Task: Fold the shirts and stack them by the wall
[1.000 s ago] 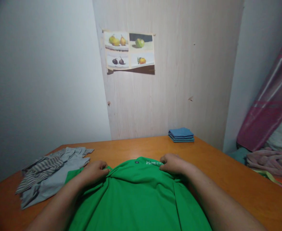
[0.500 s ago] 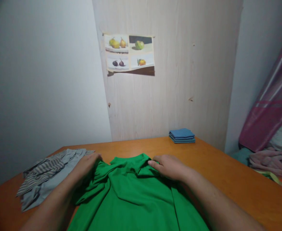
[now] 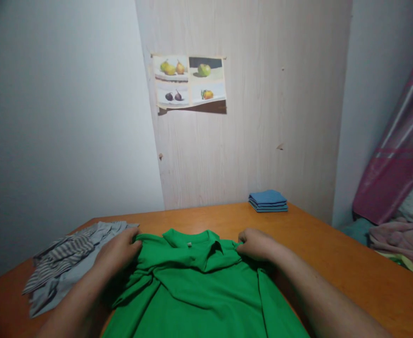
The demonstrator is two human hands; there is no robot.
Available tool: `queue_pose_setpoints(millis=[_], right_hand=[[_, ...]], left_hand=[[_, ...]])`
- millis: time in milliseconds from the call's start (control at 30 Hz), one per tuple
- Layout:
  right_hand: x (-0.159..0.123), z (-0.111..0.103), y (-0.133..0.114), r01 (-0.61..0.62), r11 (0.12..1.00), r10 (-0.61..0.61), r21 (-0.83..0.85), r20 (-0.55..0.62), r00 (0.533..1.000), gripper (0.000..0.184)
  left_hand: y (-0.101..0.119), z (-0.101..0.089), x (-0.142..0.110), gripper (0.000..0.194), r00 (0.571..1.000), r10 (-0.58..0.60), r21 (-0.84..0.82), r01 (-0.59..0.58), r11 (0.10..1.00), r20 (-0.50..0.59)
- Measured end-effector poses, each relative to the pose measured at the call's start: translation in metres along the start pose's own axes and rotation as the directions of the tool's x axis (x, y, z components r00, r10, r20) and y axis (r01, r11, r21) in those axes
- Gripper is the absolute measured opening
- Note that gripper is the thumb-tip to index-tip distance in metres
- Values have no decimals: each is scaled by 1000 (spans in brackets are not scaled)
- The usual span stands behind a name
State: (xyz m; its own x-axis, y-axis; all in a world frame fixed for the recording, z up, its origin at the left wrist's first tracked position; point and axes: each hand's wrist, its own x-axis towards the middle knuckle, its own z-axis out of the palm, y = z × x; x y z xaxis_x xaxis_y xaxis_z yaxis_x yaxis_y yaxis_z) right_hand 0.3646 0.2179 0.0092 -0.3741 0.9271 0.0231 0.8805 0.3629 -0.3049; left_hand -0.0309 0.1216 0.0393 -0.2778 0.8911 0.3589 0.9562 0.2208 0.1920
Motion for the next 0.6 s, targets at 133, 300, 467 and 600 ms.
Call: queue_pose_setpoints(millis=[133, 300, 467, 600], right_hand=[[7, -3, 2, -117, 991, 131, 67, -271, 954, 24], [6, -2, 5, -173, 981, 153, -84, -203, 967, 24], [-2, -4, -1, -169, 978, 158, -120, -92, 983, 50], [-4, -11, -8, -217, 967, 176, -133, -267, 948, 47]], left_hand=[[18, -5, -3, 27, 971, 27, 36, -19, 999, -236], [22, 1, -6, 23, 999, 43, 202, -38, 979, -22], [20, 4, -8, 23, 984, 5, 232, -47, 972, 178], [23, 4, -8, 31, 996, 42, 182, -56, 982, 80]])
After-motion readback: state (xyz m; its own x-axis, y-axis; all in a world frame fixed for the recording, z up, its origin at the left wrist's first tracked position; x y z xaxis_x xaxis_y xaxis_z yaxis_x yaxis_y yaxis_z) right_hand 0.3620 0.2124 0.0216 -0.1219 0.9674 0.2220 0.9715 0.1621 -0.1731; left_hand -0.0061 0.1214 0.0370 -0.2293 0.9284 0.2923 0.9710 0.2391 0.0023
